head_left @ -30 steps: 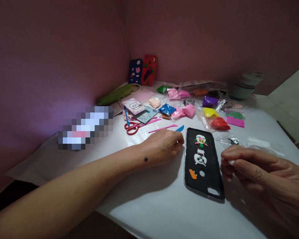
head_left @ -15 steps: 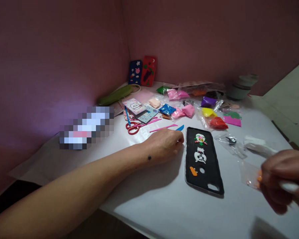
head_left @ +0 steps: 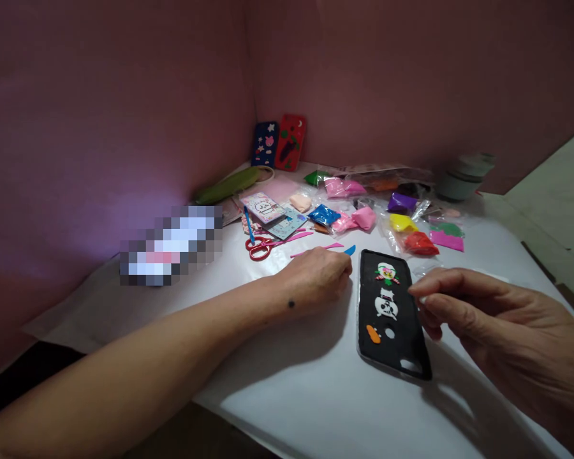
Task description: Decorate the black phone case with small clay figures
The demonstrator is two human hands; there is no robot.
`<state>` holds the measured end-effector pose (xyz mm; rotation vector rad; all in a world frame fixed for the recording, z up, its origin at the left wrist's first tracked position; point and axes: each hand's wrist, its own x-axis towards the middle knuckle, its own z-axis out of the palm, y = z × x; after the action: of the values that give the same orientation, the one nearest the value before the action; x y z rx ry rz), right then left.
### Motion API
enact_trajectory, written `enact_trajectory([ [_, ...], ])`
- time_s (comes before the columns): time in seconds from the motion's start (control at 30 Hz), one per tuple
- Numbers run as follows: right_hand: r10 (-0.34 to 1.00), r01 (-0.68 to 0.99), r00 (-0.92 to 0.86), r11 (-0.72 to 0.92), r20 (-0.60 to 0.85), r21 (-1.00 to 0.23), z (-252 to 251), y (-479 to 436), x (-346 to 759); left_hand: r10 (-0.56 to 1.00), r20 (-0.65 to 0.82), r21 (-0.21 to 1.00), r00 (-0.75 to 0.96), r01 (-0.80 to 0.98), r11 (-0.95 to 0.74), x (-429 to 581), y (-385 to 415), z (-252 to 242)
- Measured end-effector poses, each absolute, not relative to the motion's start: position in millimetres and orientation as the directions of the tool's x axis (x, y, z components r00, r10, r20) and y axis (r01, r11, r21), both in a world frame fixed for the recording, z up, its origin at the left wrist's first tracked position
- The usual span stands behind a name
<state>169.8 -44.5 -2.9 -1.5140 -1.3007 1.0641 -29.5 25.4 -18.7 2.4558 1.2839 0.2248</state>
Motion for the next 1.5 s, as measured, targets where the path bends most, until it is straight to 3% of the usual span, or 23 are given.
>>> enact_trajectory([
  [0.1, 0.988, 0.186, 0.05, -0.152, -0.146, -0.971, -12.1, -45.6, 175.2, 0.815, -0.027, 0.383, 0.578, 0.759, -0.526, -29.6, 26.0, -18.9],
  [0.2, 0.989, 0.13, 0.066, -0.138, -0.13, -0.982, -16.0, -46.2, 178.9, 0.814, -0.021, 0.384, 0.581, 0.756, -0.53, -30.2, 26.9, -20.3],
  [0.47, 0.985, 0.213, 0.058, -0.172, -0.163, -0.962, -22.0, -49.9, 179.6, 0.816, -0.02, 0.374, 0.577, 0.762, -0.529, -31.3, 28.5, -21.9],
  [0.67, 0.971, 0.148, 0.066, -0.237, -0.23, -0.96, -16.3, -53.5, 170.0, 0.82, -0.039, 0.368, 0.571, 0.772, -0.519, -30.4, 27.7, -20.0],
  [0.87, 0.979, 0.183, 0.043, -0.202, -0.198, -0.962, -17.5, -54.1, 168.1, 0.819, -0.044, 0.36, 0.572, 0.774, -0.521, -30.6, 28.1, -20.7],
  [1.17, 1.0, 0.265, 0.003, -0.016, -0.016, -0.964, -20.4, -54.6, 166.1, 0.824, -0.062, 0.335, 0.564, 0.789, -0.515, -29.2, 28.1, -18.5],
  [1.5, 0.999, 0.305, 0.001, -0.037, -0.039, -0.952, -18.6, -56.3, 165.0, 0.819, -0.057, 0.308, 0.571, 0.791, -0.529, -29.9, 28.0, -19.4],
])
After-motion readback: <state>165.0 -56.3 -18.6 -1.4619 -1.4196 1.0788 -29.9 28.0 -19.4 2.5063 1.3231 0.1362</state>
